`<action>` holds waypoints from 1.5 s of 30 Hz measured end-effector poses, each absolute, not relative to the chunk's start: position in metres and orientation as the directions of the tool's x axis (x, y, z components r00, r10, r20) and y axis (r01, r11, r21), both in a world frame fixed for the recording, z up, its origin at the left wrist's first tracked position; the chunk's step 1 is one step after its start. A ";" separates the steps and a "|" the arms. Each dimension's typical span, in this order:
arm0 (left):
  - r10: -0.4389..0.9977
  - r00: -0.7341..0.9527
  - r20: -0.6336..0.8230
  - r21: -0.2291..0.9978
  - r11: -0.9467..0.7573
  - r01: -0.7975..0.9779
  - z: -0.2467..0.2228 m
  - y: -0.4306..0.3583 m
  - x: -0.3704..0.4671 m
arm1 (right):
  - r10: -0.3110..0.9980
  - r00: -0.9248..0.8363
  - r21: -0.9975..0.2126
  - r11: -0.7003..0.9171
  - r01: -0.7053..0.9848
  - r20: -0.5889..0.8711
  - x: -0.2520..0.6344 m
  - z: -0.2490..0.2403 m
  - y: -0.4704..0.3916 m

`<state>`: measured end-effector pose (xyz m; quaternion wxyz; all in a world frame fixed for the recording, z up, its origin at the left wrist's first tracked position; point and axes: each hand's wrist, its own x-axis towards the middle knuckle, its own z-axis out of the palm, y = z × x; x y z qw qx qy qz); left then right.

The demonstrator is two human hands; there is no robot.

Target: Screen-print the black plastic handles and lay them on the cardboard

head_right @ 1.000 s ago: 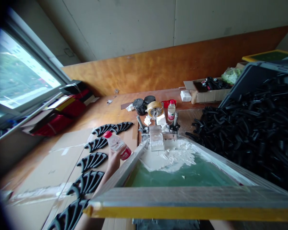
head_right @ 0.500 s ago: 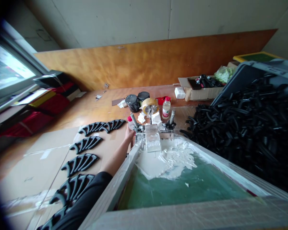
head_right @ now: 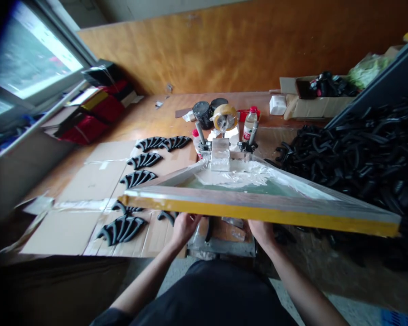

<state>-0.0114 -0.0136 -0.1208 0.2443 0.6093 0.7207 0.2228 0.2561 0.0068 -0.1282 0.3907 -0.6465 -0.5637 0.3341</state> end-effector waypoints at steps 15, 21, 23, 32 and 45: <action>0.993 -0.025 -0.119 0.243 0.054 0.968 -0.133 -0.092 0.011 | 0.646 -0.668 -0.507 0.742 0.438 0.369 0.163 -0.147 0.005; 0.996 -0.007 -0.084 0.284 0.031 0.958 -0.141 -0.092 0.009 | 0.529 -0.804 -0.444 0.810 0.383 0.272 0.175 -0.157 -0.015; 0.997 0.002 -0.083 0.284 0.021 0.959 -0.140 -0.092 0.008 | 0.539 -0.807 -0.452 0.798 0.398 0.242 0.182 -0.155 -0.017; 0.997 0.015 -0.079 0.305 0.010 0.952 -0.138 -0.090 0.007 | 0.521 -0.833 -0.461 0.795 0.394 0.187 0.166 -0.153 -0.003; 0.996 0.027 -0.082 0.291 -0.002 0.957 -0.137 -0.090 0.006 | 0.509 -0.845 -0.461 0.797 0.391 0.164 0.174 -0.148 -0.001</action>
